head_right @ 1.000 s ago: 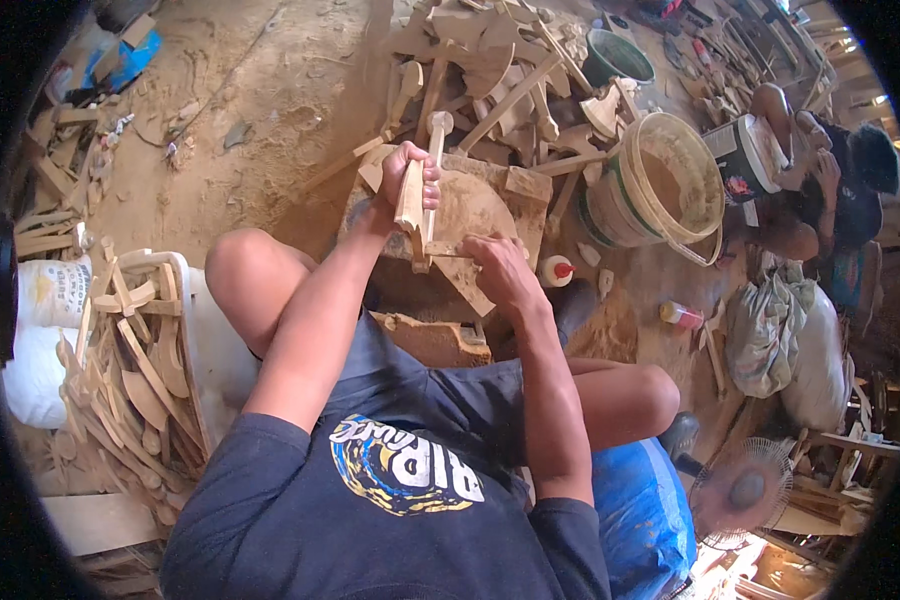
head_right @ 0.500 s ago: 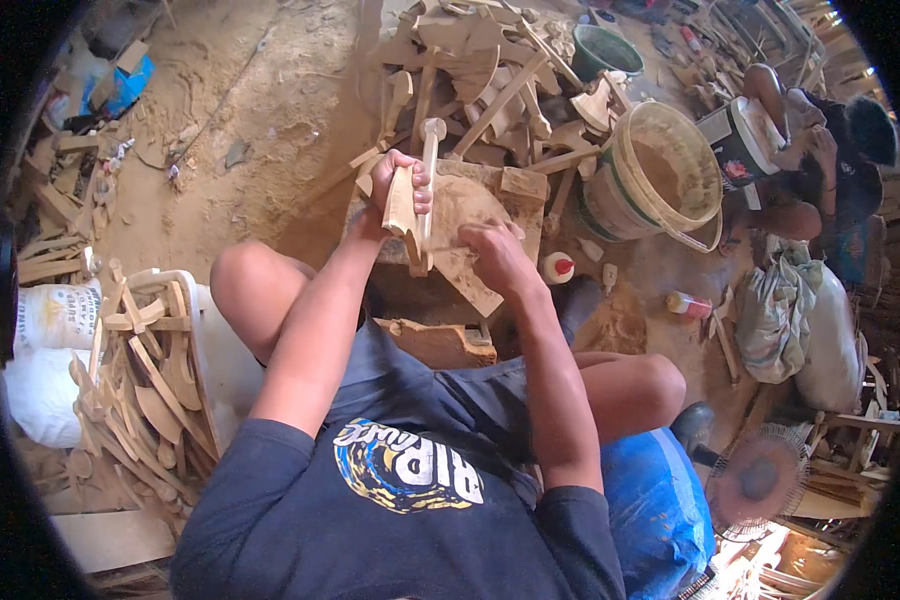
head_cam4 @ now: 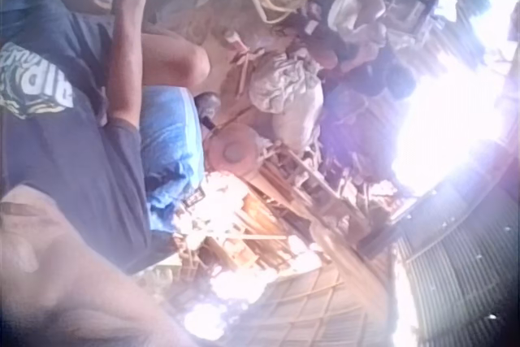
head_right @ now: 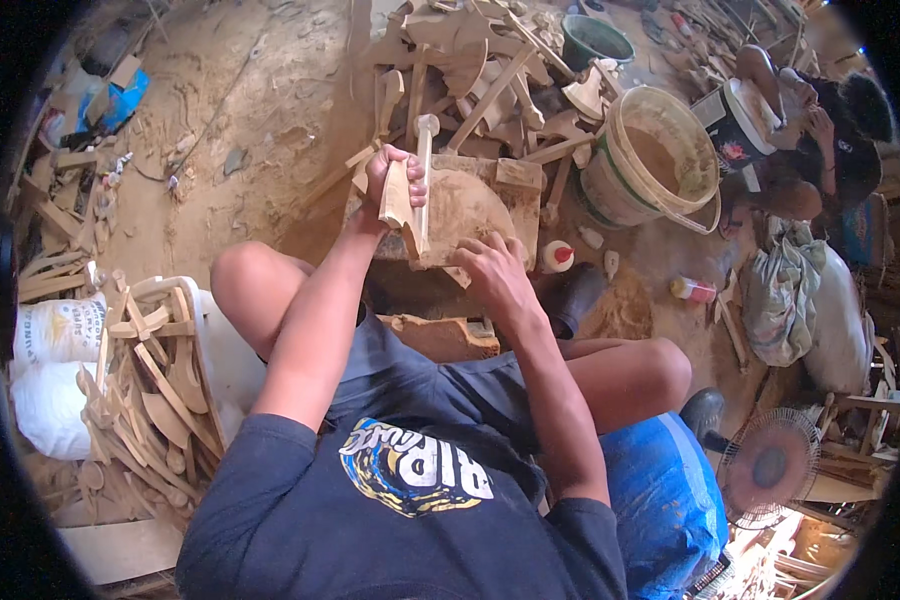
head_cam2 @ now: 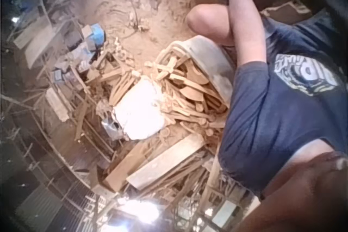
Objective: The person carves and fits together wooden axe components by hand and using a tool. They carve detail into the axe head, test the fit of the wooden handle into the head, and apply adhesive to the joint.
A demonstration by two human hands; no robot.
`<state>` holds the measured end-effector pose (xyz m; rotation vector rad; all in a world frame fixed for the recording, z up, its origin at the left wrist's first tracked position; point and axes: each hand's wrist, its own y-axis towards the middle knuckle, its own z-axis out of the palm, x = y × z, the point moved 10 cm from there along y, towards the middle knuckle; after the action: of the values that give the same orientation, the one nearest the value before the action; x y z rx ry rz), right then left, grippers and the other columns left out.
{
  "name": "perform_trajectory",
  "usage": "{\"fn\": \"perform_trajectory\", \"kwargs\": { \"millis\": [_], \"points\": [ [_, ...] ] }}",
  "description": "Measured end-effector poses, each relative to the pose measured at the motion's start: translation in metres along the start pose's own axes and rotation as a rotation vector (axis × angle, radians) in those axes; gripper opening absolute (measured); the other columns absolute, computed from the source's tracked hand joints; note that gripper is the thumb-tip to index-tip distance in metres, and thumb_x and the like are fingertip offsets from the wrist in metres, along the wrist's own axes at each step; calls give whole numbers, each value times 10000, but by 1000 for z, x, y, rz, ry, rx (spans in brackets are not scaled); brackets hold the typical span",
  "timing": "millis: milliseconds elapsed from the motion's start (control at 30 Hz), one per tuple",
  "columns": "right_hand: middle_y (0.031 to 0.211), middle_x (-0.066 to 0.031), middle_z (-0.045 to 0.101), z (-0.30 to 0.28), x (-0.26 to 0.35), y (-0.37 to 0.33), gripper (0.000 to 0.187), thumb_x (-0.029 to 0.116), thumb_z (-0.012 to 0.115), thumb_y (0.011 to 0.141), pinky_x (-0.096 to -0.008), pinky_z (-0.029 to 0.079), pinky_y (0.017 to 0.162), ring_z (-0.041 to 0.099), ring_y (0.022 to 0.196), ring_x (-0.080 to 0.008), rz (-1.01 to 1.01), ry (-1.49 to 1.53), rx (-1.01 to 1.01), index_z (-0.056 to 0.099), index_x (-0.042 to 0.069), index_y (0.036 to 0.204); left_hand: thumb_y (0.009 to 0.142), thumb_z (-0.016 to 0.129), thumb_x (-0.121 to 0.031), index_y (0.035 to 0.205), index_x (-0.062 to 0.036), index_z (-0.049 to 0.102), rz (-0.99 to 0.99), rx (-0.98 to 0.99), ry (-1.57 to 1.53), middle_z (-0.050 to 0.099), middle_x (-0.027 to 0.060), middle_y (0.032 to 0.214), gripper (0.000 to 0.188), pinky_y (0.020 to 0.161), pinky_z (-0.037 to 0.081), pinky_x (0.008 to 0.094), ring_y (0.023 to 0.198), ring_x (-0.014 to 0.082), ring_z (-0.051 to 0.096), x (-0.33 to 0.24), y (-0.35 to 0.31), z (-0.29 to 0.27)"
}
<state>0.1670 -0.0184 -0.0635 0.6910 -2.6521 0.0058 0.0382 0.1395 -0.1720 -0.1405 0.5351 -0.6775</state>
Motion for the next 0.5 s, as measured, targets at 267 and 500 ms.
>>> {"fn": "perform_trajectory", "kwargs": {
  "millis": [267,500],
  "points": [
    [1115,-53,709,8,18,-10,192,137,725,871,-509,442,966,635,1120,-313,30,-157,-64,733,130,1063,931,567,-373,792,-197,568,-14,-28,-32,541,-51,688,224,498,499,363,525,179,537,5,1,-1],
    [1119,-45,712,0,23,-3,166,166,725,883,-521,452,930,641,1126,-294,68,-284,0,742,125,1043,955,550,-361,794,-206,559,4,-60,-42,542,-51,682,223,478,495,352,511,169,538,7,2,3]
  ]
}}
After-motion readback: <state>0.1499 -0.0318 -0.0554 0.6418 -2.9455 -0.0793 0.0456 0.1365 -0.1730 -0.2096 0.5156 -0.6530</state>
